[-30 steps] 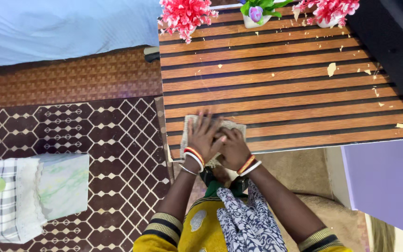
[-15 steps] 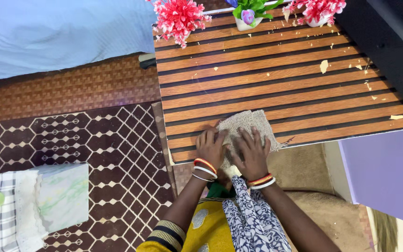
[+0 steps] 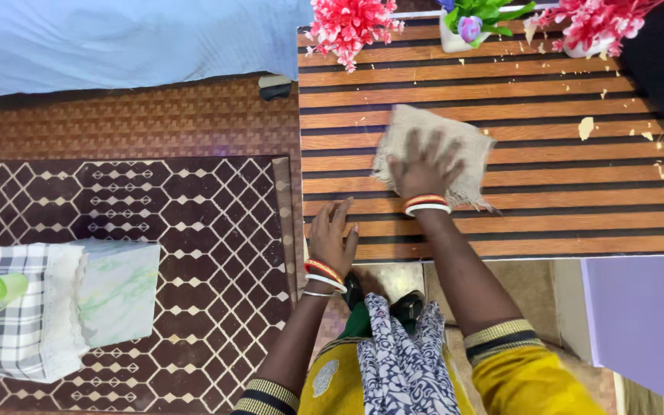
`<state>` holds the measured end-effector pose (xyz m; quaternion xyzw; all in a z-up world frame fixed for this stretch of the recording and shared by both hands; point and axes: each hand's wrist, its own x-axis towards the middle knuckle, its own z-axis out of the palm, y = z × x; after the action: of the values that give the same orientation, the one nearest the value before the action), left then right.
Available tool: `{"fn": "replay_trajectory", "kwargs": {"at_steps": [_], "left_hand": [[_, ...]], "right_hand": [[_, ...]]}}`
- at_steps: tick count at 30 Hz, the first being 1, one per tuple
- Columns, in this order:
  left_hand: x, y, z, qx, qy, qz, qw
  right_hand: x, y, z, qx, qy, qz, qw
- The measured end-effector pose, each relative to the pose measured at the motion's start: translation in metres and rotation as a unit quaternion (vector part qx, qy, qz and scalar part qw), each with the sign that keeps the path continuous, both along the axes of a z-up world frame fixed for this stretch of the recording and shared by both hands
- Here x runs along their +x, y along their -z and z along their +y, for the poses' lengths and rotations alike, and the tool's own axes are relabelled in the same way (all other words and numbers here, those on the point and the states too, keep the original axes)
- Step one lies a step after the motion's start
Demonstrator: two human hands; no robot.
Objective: The person organizes papers and a book by picking them up from a shelf and the floor, unfolding a paper, and then placing them back on the shelf before wiping a table surface with a cloth.
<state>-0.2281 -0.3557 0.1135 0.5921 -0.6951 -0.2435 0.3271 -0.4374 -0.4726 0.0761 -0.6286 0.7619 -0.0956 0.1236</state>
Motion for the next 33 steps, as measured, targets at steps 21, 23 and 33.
{"fn": "replay_trajectory", "kwargs": {"at_steps": [21, 23, 33], "left_hand": [[-0.016, -0.003, -0.007, -0.026, -0.056, 0.075, 0.995], [-0.012, -0.001, -0.016, -0.018, -0.071, 0.078, 0.994], [0.01, 0.009, -0.019, -0.018, -0.224, 0.025, 0.974]], "right_hand": [[-0.034, -0.025, -0.009, 0.083, 0.057, -0.068, 0.993], [-0.001, -0.022, -0.041, 0.089, 0.009, -0.049, 0.995], [0.062, -0.038, 0.032, 0.091, -0.465, 0.038, 0.88]]}}
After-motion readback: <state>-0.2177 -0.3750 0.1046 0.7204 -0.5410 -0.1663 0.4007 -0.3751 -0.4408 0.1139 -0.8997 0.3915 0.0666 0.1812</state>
